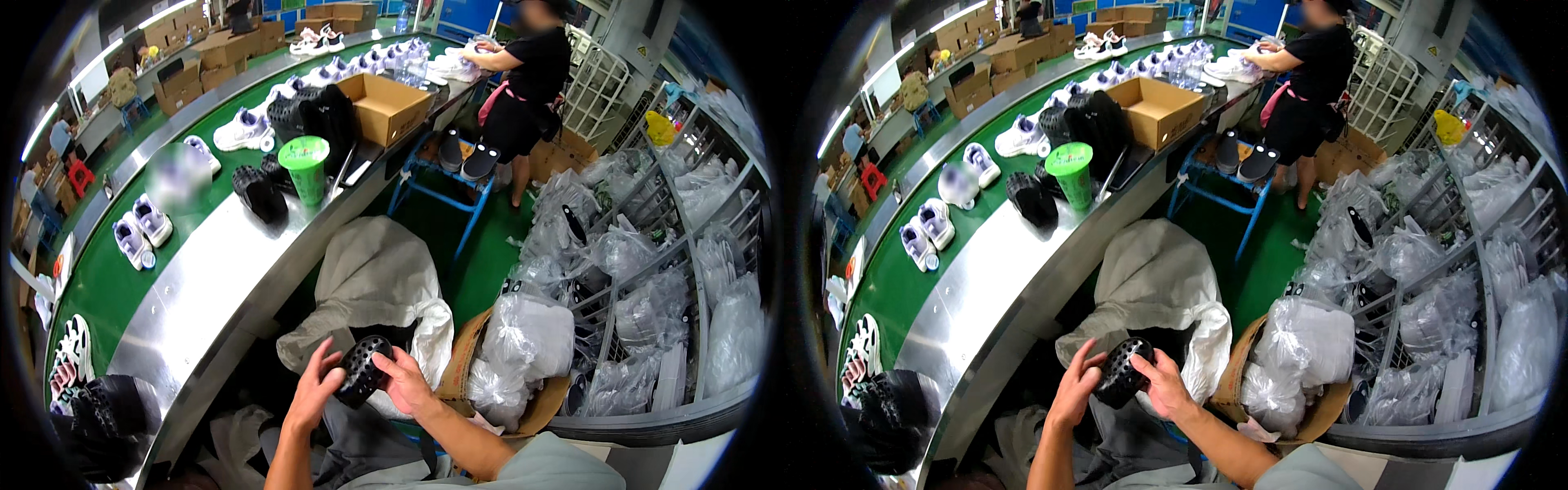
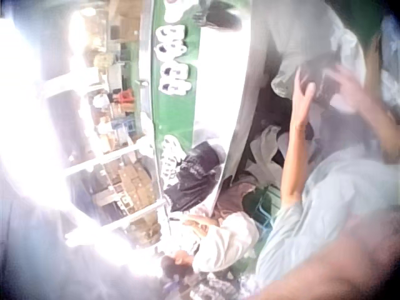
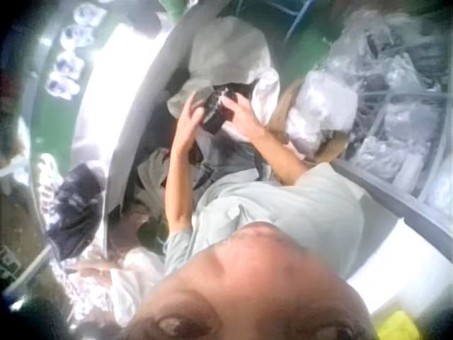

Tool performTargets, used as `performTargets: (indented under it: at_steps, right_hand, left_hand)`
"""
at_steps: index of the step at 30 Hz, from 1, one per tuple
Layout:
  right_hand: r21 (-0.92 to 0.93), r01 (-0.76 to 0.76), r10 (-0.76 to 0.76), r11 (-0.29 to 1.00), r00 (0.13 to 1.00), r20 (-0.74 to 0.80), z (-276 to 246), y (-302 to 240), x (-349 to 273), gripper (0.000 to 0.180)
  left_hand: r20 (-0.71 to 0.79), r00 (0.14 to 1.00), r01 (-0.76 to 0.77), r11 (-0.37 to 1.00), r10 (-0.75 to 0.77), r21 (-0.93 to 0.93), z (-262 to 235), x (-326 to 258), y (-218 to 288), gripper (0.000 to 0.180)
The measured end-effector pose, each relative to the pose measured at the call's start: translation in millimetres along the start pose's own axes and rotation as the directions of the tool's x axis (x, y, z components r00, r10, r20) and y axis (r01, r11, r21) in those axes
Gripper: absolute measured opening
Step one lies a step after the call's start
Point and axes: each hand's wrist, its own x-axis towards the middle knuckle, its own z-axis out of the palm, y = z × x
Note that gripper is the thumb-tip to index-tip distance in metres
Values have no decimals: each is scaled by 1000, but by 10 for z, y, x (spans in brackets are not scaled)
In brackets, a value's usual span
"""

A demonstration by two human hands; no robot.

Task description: The person picks up black shoe outsoles from a white bag and places them into a cardboard box on a conveyor belt. The person also handles a green plastic container and clears plastic wrap from a bag.

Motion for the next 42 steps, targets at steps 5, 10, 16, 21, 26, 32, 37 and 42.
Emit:
performTargets:
  at_steps: [5, 10, 16, 21, 26, 32, 37, 42]
  right_hand:
    - [99, 84, -83, 992, 996, -20, 231, 203, 120, 28]
    - [99, -3, 1, 995, 1000, 24, 965, 633, -135, 11]
    - [-37, -389, 365, 920, 820, 441, 1497, 692, -486, 54]
    - [-357, -372, 510, 857, 710, 486, 1347, 877, -457, 30]
    - [-434, -429, 600, 792, 675, 429, 1227, 1002, -343, 22]
    - [-507, -409, 624, 759, 679, 386, 1201, 1093, -318, 21]
    - [-539, -410, 637, 736, 690, 344, 1067, 1142, -274, 20]
    - [-545, -420, 649, 725, 682, 337, 1010, 1143, -280, 20]
  left_hand:
    - [-145, 948, -205, 893, 283, 401, -93, -574, -213, 105]
    - [-349, 746, -164, 664, 567, 729, -328, -1032, -64, 89]
    - [-604, 514, -221, 774, 609, 593, -699, -1971, 391, 79]
    - [-637, -127, -151, 620, 760, 770, -1517, -3041, 1033, 74]
    - [-383, -351, 577, 519, 854, 630, -2514, -3258, 1764, 78]
    - [-556, -378, 747, 599, 740, 290, -3116, -3024, 1921, 82]
    - [-659, -388, 764, 624, 645, 162, -3277, -2958, 1796, 83]
    - [-763, -433, 678, 731, 480, 75, -3336, -3022, 1728, 88]
